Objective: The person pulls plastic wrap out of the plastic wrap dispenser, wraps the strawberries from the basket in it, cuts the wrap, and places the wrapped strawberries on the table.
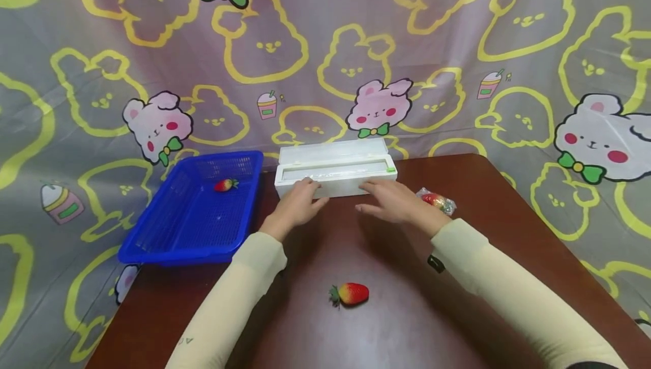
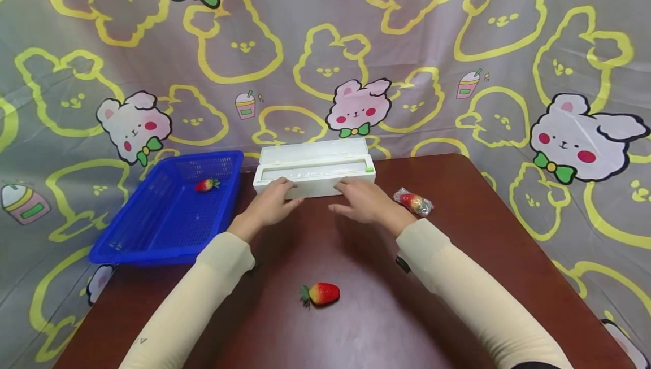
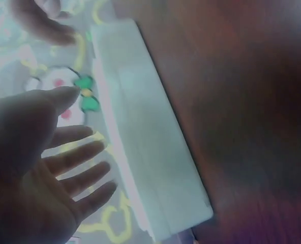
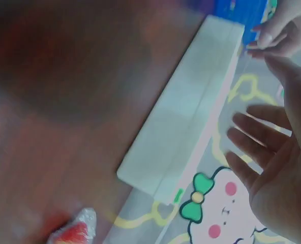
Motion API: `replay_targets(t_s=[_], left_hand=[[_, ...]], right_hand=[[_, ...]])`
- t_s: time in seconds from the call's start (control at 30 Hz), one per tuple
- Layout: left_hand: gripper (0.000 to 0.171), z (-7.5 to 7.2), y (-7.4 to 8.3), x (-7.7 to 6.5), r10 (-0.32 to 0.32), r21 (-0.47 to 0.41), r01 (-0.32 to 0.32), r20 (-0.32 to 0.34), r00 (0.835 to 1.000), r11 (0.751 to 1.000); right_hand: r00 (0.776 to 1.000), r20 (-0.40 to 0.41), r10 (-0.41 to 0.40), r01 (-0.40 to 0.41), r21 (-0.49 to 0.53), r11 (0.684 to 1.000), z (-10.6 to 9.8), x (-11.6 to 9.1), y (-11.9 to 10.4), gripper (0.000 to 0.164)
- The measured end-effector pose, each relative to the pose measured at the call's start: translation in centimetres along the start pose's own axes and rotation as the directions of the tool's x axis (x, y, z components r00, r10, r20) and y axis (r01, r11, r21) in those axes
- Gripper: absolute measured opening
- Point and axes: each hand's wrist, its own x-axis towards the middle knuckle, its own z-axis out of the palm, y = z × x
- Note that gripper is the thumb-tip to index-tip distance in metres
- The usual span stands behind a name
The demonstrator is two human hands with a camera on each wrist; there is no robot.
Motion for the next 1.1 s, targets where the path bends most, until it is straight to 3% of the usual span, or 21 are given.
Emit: replay_targets(t_s=[0.17, 0.27, 0.43, 0.63, 0.77, 0.93, 1.1], left_hand=[[0.042, 1.2, -1.8, 2.7, -0.042, 0.124, 0.042, 0.001, 0.999, 0.991], [0.041, 2.0, -2.3, 3.5, -0.094, 0.141, 0.092, 0.007, 0.996, 0.986], [0.048, 2.0, -3.1, 4.6, -0.141, 0.141, 0.136, 0.025, 0.990, 0.981], [0.043, 1.0, -4.5, 6.4, -0.132, 0.152, 0.126, 0.031, 0.991, 0.980], [0.031, 0.4, -5.2, 7.3, -0.118, 0.172, 0.108, 0.046, 0.992, 0.979], [0.013, 0.0, -6.2, 8.0, -0.057, 0.192, 0.047, 0.045, 0.997, 0.980], [0.018, -0.5, -6.8, 8.5, -0.020, 0.188, 0.012, 0.037, 0.999, 0.982]], right_hand=[[0.991, 0.048, 0.123, -0.118, -0.091, 0.989, 0.9, 3.1, 1.9, 0.072], [0.977, 0.099, 0.191, -0.177, -0.139, 0.974, 1.9, 4.1, 2.9, 0.071], [0.970, 0.105, 0.221, -0.198, -0.191, 0.961, 2.5, 5.1, 4.2, 0.065], [0.973, 0.066, 0.223, -0.211, -0.152, 0.966, 2.0, 6.9, 5.1, 0.065], [0.980, 0.058, 0.191, -0.183, -0.120, 0.976, 1.6, 7.7, 5.7, 0.044], [0.987, 0.043, 0.158, -0.152, -0.114, 0.982, 1.2, 8.3, 6.6, 0.016], [0.984, 0.051, 0.172, -0.166, -0.100, 0.981, 1.0, 8.9, 7.0, 0.018]])
